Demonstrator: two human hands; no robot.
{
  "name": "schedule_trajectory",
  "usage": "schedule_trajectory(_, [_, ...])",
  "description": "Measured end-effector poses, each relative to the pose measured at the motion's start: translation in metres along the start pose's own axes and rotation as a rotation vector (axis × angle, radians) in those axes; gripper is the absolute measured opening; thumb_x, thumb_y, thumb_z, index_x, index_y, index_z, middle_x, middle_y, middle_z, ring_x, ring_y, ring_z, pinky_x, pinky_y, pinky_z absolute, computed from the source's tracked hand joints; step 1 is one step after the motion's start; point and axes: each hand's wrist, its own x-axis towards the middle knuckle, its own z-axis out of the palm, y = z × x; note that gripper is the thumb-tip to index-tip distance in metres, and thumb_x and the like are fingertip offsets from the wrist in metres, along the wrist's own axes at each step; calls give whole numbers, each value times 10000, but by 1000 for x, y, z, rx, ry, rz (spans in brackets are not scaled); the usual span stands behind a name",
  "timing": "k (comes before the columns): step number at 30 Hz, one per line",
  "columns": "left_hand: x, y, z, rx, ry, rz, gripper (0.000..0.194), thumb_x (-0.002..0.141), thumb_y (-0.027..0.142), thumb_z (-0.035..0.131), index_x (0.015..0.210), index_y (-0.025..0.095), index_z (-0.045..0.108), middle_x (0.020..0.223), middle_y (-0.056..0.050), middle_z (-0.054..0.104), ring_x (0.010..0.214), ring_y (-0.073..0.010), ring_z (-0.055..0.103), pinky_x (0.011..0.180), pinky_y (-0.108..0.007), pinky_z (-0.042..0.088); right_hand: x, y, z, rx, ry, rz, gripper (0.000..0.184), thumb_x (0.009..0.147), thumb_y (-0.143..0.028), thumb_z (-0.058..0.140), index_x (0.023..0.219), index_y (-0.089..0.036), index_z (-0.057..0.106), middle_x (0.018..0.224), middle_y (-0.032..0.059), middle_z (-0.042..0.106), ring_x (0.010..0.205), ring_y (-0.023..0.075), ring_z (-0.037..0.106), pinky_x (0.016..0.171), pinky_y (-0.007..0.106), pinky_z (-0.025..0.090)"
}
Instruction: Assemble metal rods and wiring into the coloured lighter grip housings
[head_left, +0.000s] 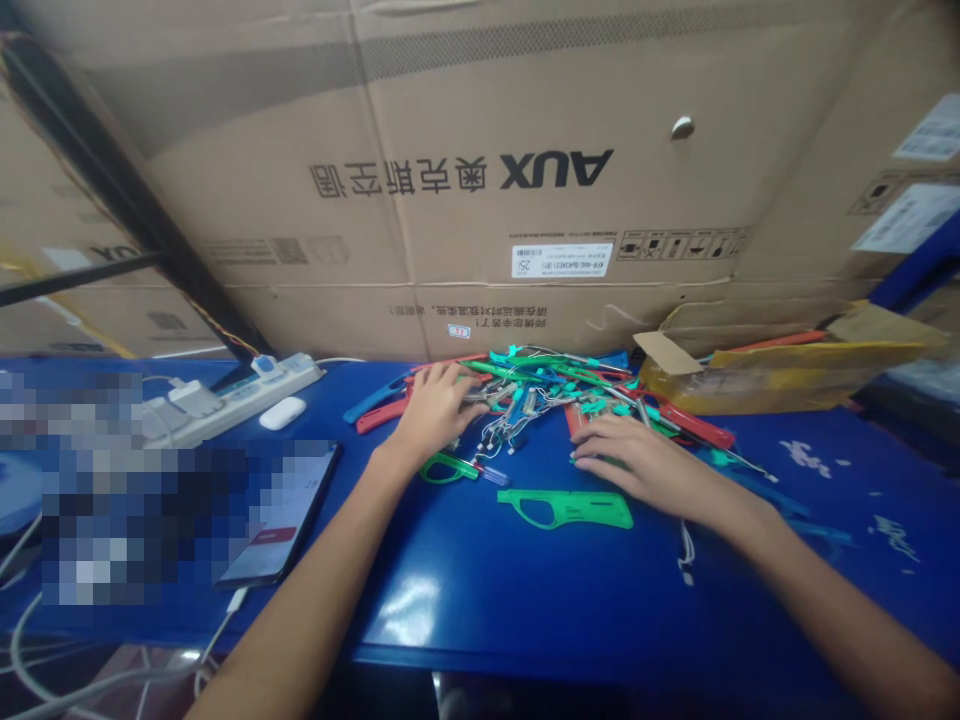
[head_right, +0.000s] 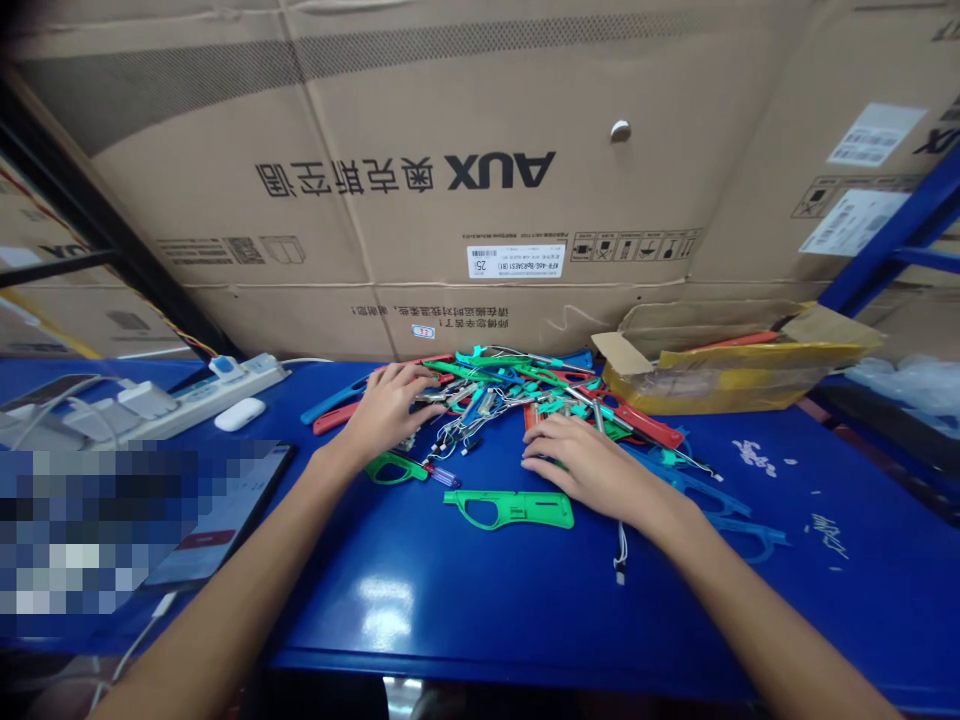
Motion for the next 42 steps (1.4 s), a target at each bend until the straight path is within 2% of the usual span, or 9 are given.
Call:
schedule_trajectory(5, [3,25,3,-59,-48,103,249,1051,358,508,1110,217,705,1158,-48,717,1109,-241,581,985,-383,403,3,-5,2,-42,26,-25,273,1041,-343,523,1017,-200,753,1150,83,721,1079,259,651,983,463,474])
schedule_trajectory(10, [3,52,19,-42,-52,17,299,1043,365,509,1164,173,703,1183,-93,706,1126,-292,551,996,-434,399,4,-9,6,-55,52,-55,267,1038,-338,529,1038,-187,749,1155,91,720,1091,260,651,999,459,465])
schedule_trajectory(16, [1,66,24,-29,-42,-89,298,1054,253,438,1160,152,698,1089,-128,737,1070,-316,573,993,-494,385,5,-12,9,-69,53,-49,270,1034,-337,537,1029,-184,760,1172,85,730,1119,268,658,1033,477,459])
schedule_trajectory(19, [2,68,27,-49,-11,-136,235,1002,209,529,1152,143,698,1107,-140,745,1081,-330,585,994,-501,389,6,-13,10,-58,52,-50,264,1034,-323,539,1045,-185,764,1176,86,734,1116,261,665,1034,465,465])
schedule_trajectory(25, [6,58,25,-146,28,-200,164,948,221,615,1061,209,734,1010,-74,789,1000,-300,657,949,-433,456,7,-11,13,37,-9,-20,296,1039,-366,519,1062,-215,772,1216,88,722,1140,272,656,1031,495,470])
schedule_trajectory(30, [8,47,17,-213,54,-282,232,915,120,575,1051,233,724,992,-46,795,910,-259,714,819,-356,508,7,-8,13,100,13,5,292,1030,-384,527,1059,-245,782,1214,85,723,1138,268,660,1036,496,472])
schedule_trajectory(34, [7,48,16,-218,43,-292,182,946,167,564,943,207,742,925,-84,789,906,-294,700,852,-406,494,7,-6,12,100,24,17,288,1032,-377,523,1056,-245,777,1214,82,719,1153,267,650,1063,501,451])
schedule_trajectory(38, [5,52,19,-249,30,-281,69,891,249,704,855,207,746,910,-102,786,995,-339,663,950,-476,458,6,-5,12,107,-2,20,285,1033,-382,526,1080,-240,768,1232,79,708,1190,268,630,1076,497,443])
schedule_trajectory(42, [6,49,22,-345,46,-314,40,841,168,718,842,198,744,845,-96,777,946,-325,676,938,-466,471,6,-7,13,104,-32,23,304,1040,-389,510,1082,-225,763,1243,88,703,1184,270,632,1056,483,459])
